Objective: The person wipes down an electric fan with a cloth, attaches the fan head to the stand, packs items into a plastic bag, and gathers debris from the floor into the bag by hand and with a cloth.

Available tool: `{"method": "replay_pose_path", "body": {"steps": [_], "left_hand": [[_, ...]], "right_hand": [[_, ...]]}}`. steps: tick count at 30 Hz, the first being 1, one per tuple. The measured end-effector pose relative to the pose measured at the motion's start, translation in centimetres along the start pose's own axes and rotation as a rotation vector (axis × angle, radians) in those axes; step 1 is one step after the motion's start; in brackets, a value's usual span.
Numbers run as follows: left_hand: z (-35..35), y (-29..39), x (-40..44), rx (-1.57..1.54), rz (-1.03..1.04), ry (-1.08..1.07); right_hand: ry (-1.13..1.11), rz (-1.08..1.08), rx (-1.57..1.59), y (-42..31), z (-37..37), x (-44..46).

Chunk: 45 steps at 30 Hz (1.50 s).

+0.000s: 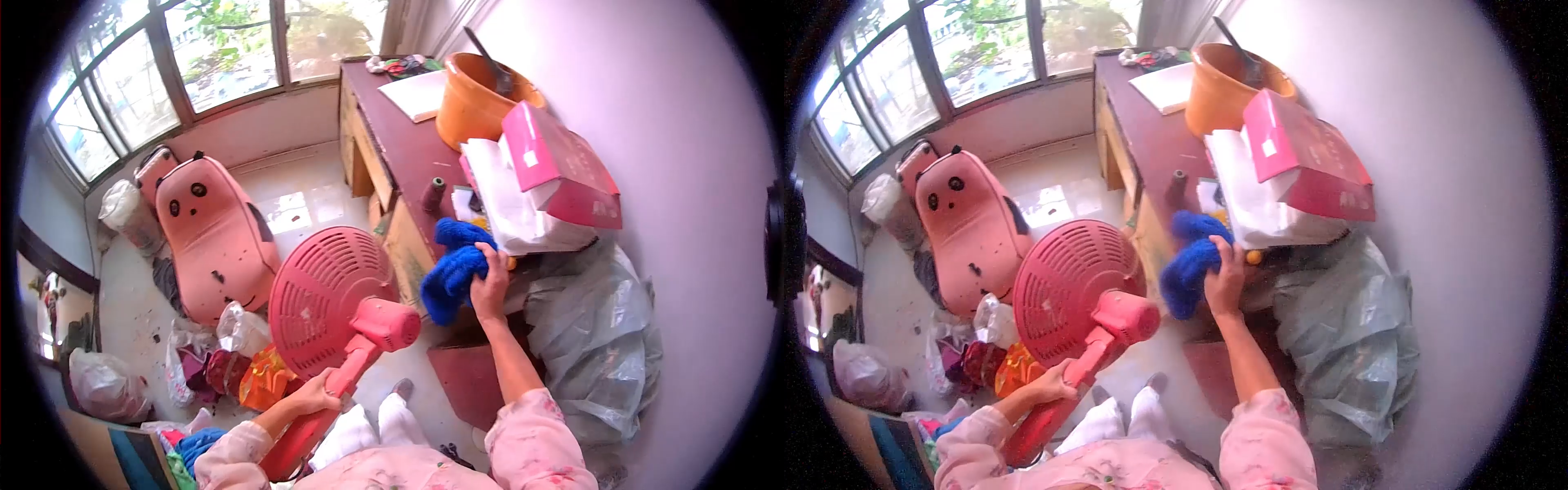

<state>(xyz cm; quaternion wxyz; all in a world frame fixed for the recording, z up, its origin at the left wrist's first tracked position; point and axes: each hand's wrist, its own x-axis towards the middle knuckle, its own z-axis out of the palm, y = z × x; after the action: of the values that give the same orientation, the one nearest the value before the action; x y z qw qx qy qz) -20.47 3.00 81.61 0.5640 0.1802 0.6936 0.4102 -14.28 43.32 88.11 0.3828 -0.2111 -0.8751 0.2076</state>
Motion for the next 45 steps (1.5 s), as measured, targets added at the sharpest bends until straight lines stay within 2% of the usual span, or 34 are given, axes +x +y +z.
{"method": "replay_pose_path", "body": {"steps": [2,4,6,7,8,9,10,11,12,13,14,15,16,18,20,22,24,26,28,29,30,31,32,33,34,36,38,39,40,42,43,44,45], "left_hand": [[0.0,-1.6,0.8,0.062,0.026,-0.001],[0.1,0.0,-0.3,0.089,-0.008,-0.037],[0.5,1.3,-1.3,0.134,-0.029,-0.065],[0.9,1.7,-1.7,0.162,-0.030,-0.071],[1.0,1.8,-2.1,0.189,-0.031,-0.075],[1.3,0.3,-2.0,0.268,0.113,-0.051],[1.8,0.8,-3.0,0.363,0.137,-0.007],[1.4,-0.2,-3.7,0.313,0.063,-0.038],[1.0,-1.2,-4.0,0.258,-0.003,-0.062],[0.9,-1.9,-4.5,0.247,0.036,-0.054],[1.2,-2.8,-5.5,0.230,0.061,-0.055],[1.3,-3.6,-6.4,0.217,0.087,-0.055],[1.0,-3.5,-6.8,0.255,0.062,-0.038],[1.3,-3.0,-7.6,0.309,0.009,-0.010],[1.2,-2.3,-7.4,0.299,-0.034,-0.023],[1.0,-2.4,-7.1,0.383,0.016,0.022],[1.1,-3.4,-6.9,0.228,0.049,0.084],[1.0,-4.9,-6.6,0.122,0.056,0.101],[0.7,-5.0,-5.8,0.057,0.067,0.097],[0.4,-5.0,-6.0,0.034,0.013,0.111],[0.1,-6.2,-5.8,0.024,0.051,0.106],[-0.6,-8.0,-5.2,0.010,0.092,0.102],[-0.7,-9.2,-4.9,-0.010,0.135,0.098],[-0.6,-4.6,-7.1,0.076,-0.053,0.207],[-0.6,-6.3,-6.6,0.097,0.034,0.267],[-0.8,-6.5,-6.7,0.109,-0.008,0.272],[-0.6,-6.5,-7.0,0.134,-0.019,0.265],[-0.6,-6.4,-7.2,0.151,-0.023,0.262],[-0.6,-6.3,-7.3,0.173,-0.012,0.267],[-0.2,-5.8,-7.9,0.215,0.004,0.278],[-0.2,-4.3,-8.9,0.238,0.020,0.279],[-0.7,-4.2,-9.3,0.283,-0.008,0.265],[-1.0,-4.5,-9.6,0.317,-0.037,0.249]], "right_hand": [[0.147,-0.017,0.033,-3.9,-0.6,-1.0],[-0.001,-0.248,0.082,-9.3,-1.3,-1.9],[-0.216,-0.403,0.115,-12.3,1.1,-4.2],[-0.339,-0.548,0.197,-13.6,3.4,-5.1],[-0.460,-0.696,0.280,-13.8,5.7,-5.9],[-0.507,-0.728,0.279,-12.9,7.1,-5.6],[-0.552,-0.759,0.282,-11.9,8.8,-4.8],[-0.597,-0.784,0.286,-11.0,10.6,-4.2],[-0.429,-0.684,0.189,-9.1,11.8,-3.1],[-0.368,-0.466,0.266,-6.0,13.5,-2.0],[-0.483,0.030,0.266,-4.1,14.0,-2.1],[-0.394,0.018,0.161,-2.7,13.5,-0.9],[-0.328,0.130,0.204,-4.5,11.8,0.4],[-0.184,-0.036,0.313,-7.4,11.8,1.0],[-0.290,-0.253,0.478,-12.1,12.7,-0.5],[-0.607,-0.446,0.367,-17.0,12.7,-4.5],[-0.820,-0.475,0.665,-18.5,13.6,-9.2],[-1.266,-0.625,0.611,-18.6,13.5,-14.7],[-1.254,-0.526,0.618,-19.2,12.3,-15.9],[-1.263,-0.402,0.678,-18.8,12.7,-15.7],[-1.169,-0.269,0.855,-18.2,12.6,-15.0],[-1.098,-0.195,0.884,-18.1,11.5,-12.9],[-1.075,0.005,0.926,-18.5,9.2,-10.4],[-0.984,0.077,0.956,-18.3,7.5,-7.9],[-0.909,0.121,1.041,-17.0,7.0,-6.4],[-0.805,-0.063,0.846,-16.5,3.9,-2.6],[-0.753,-0.207,0.714,-16.9,3.7,-1.8],[-0.839,-0.184,0.616,-16.9,4.9,-2.6],[-0.812,-0.366,0.468,-17.4,6.1,-3.8],[-1.006,-0.509,0.172,-16.4,9.8,-8.6],[-0.890,-0.702,0.164,-15.6,10.1,-9.4],[-0.858,-0.647,0.206,-13.7,11.1,-9.2],[-0.900,-0.526,-0.002,-11.4,11.9,-8.6]]}}
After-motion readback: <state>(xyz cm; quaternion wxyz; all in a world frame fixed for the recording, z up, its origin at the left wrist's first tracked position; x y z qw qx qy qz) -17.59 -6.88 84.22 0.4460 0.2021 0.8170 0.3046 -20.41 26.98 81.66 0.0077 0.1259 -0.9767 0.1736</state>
